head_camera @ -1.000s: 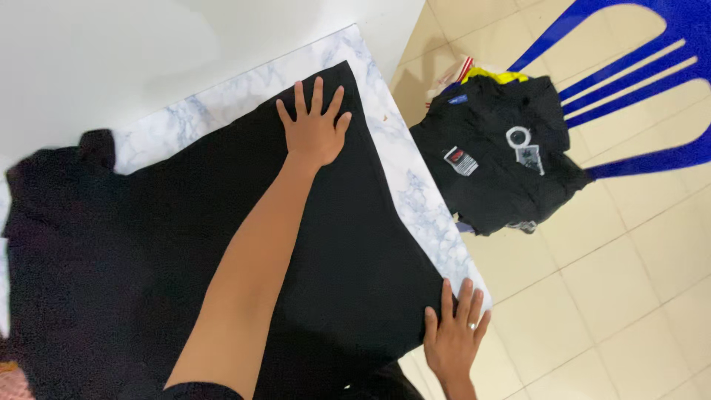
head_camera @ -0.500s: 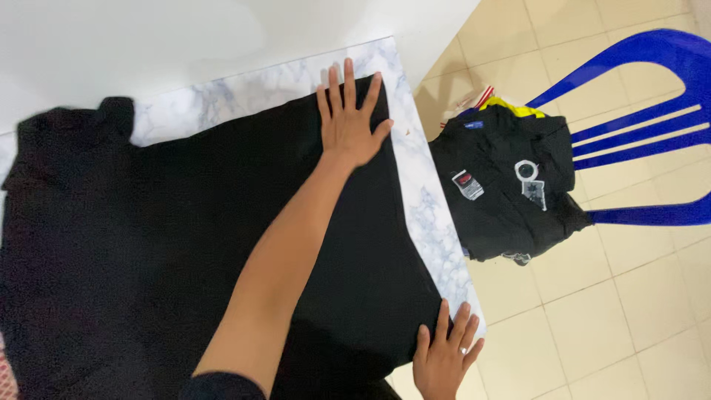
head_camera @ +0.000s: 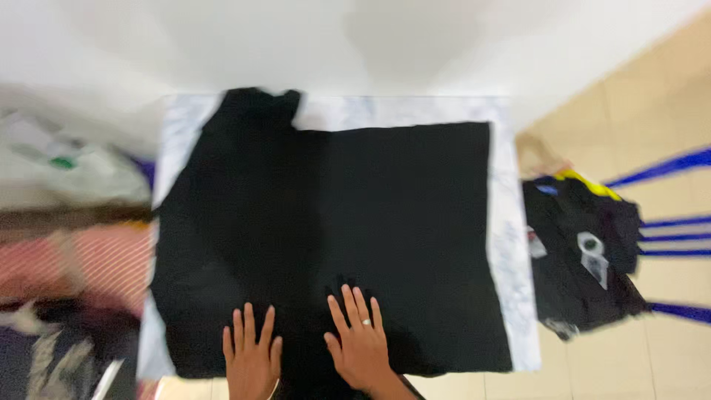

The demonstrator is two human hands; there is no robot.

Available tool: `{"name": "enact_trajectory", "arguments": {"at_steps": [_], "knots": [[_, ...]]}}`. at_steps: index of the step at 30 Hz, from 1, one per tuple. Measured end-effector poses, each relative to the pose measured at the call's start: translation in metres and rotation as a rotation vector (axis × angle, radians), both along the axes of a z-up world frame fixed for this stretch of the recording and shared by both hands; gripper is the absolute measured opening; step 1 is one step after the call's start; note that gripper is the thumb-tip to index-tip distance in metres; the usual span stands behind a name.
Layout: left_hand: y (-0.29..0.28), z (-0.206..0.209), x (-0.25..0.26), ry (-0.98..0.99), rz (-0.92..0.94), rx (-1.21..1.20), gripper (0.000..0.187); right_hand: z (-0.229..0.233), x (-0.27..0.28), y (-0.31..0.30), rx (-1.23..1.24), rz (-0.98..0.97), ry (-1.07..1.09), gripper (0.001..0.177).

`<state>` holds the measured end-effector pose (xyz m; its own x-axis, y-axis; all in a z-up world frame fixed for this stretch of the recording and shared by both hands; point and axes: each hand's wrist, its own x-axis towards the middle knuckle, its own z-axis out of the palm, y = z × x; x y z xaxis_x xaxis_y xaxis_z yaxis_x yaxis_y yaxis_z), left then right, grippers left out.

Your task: The person folds black t-shirts on a small table and places them into an open suitcase on the floor.

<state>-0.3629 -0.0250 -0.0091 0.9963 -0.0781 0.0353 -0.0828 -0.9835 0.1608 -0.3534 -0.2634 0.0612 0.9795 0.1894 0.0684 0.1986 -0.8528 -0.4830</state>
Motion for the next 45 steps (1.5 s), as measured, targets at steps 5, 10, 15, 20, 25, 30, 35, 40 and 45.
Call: {"name": "enact_trajectory", "arguments": {"at_steps": [5,10,15,20,25,30,35,40,45], "knots": [[0.079,-0.017,-0.037,0.067,0.027,-0.04,0.061,-0.01,-0.009,-0.014,-0.277,0.031,0.069,0.059],[0.114,-0.032,-0.062,-0.101,0.326,-0.084,0.082,-0.078,-0.054,-0.116,-0.651,-0.439,0.09,0.069],[0.111,-0.05,-0.083,-0.209,0.566,-0.343,0.09,-0.139,-0.125,-0.187,-0.248,-0.967,0.144,0.083],[0.079,-0.064,-0.087,-0.373,0.98,-1.014,0.092,-0.157,-0.148,-0.196,0.845,-1.512,-0.246,0.089],[0.098,-0.112,-0.112,0.135,1.005,-0.988,0.043,-0.14,-0.159,-0.213,1.359,-1.53,0.164,0.067],[0.141,-0.12,-0.138,0.509,0.667,-0.695,0.045,-0.123,-0.17,-0.233,1.236,-1.387,0.475,0.062],[0.179,-0.085,-0.13,0.666,0.691,-0.678,0.05,-0.119,-0.171,-0.26,0.937,-1.339,0.635,0.06],[0.173,-0.001,-0.066,0.575,0.904,-1.69,0.048,-0.121,-0.15,-0.283,1.04,-1.231,0.281,0.046],[0.15,0.016,0.018,0.423,0.731,-2.175,0.035,-0.12,-0.092,-0.304,1.265,-1.209,0.188,0.038]]}}
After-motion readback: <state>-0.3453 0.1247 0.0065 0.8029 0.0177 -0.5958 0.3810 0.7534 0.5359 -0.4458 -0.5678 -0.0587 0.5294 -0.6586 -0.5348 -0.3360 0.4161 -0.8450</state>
